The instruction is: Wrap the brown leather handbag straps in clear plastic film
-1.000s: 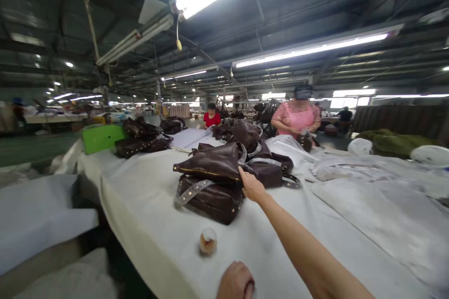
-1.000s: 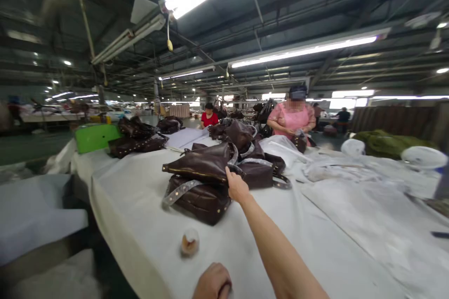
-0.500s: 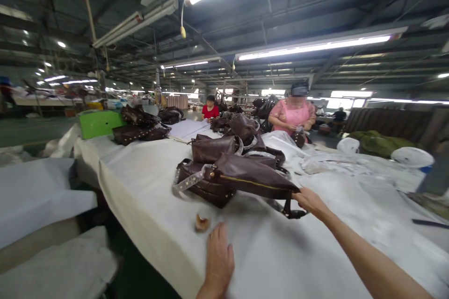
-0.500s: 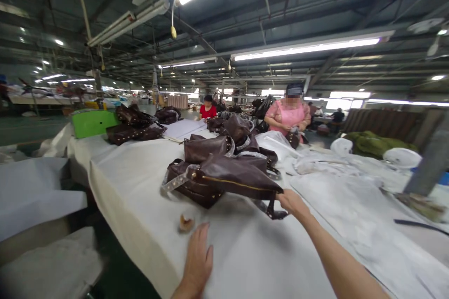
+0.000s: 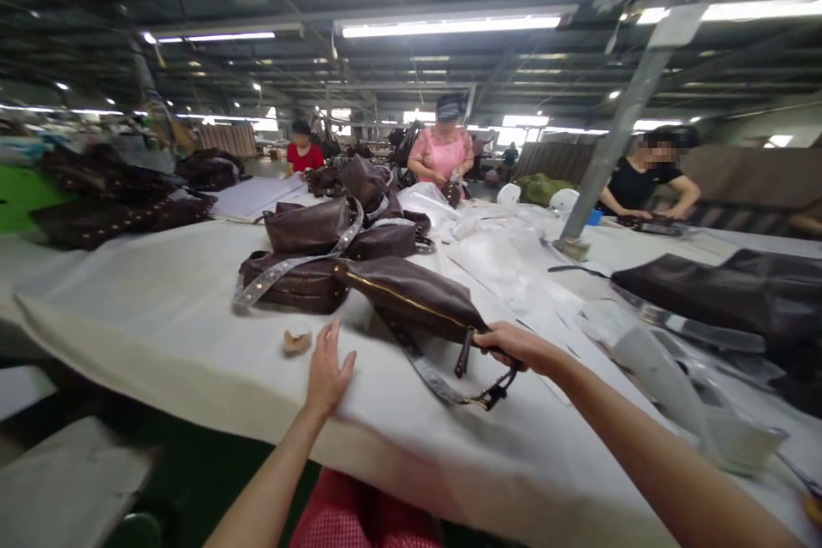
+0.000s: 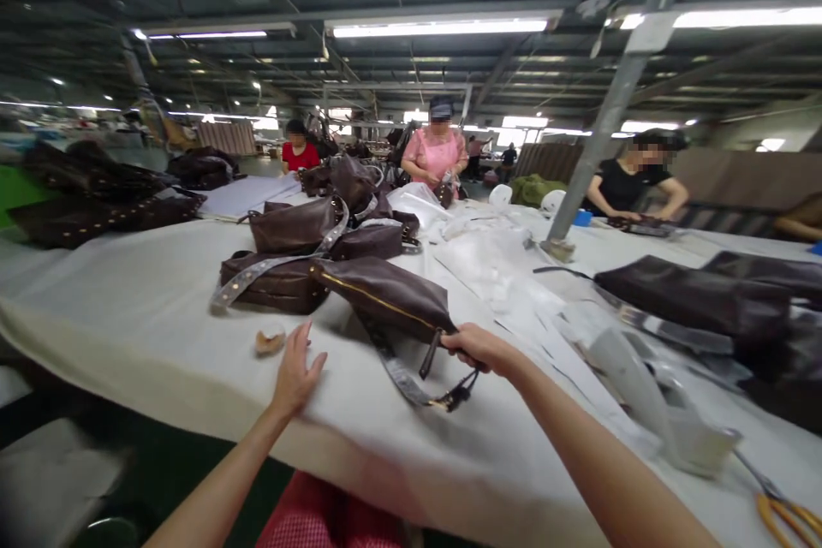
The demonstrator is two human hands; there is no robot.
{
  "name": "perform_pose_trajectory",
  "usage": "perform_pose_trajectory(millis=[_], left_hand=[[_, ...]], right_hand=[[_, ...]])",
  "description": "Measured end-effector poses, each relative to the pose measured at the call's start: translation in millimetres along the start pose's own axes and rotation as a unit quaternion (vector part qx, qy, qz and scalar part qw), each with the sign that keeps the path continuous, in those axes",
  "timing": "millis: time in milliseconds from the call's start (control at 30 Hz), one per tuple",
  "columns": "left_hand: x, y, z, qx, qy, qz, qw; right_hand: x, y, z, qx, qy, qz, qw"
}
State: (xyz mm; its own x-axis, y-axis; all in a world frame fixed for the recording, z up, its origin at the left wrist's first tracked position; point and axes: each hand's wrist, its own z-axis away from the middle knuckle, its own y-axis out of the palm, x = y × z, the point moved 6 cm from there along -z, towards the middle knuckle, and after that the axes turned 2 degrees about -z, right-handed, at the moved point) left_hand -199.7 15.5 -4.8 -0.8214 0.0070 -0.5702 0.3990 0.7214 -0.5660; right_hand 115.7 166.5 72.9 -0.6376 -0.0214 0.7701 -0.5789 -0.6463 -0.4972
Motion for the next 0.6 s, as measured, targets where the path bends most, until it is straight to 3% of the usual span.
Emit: perform_pose_trajectory(millis=[100, 233, 300, 433, 600], left_hand=[[-19, 4.3, -13, 0.018, 0.001, 0.026, 1.000], [-59, 21.3, -34, 0.029, 0.019, 0.072, 0.997], [-68, 29.9, -40, 0.020, -0.011, 0.123, 0.992], [-50, 35.4, -42, -0.024, -0.132, 0.196, 0.971], [-11, 17.6, -40, -0.040, -0.193, 0.182, 0.963]], right_hand=[[-3, 5, 7, -0.008, 0.002, 0.004, 1.000], [-11, 17, 10, -0.030, -0.016, 0.009, 0.999], [-18, 24, 11, -0.040, -0.032, 0.012, 0.999], [-43, 24, 11, -0.081, -0.066, 0.043, 0.994], [-75, -4, 10, -0.128, -0.036, 0.128, 0.983]])
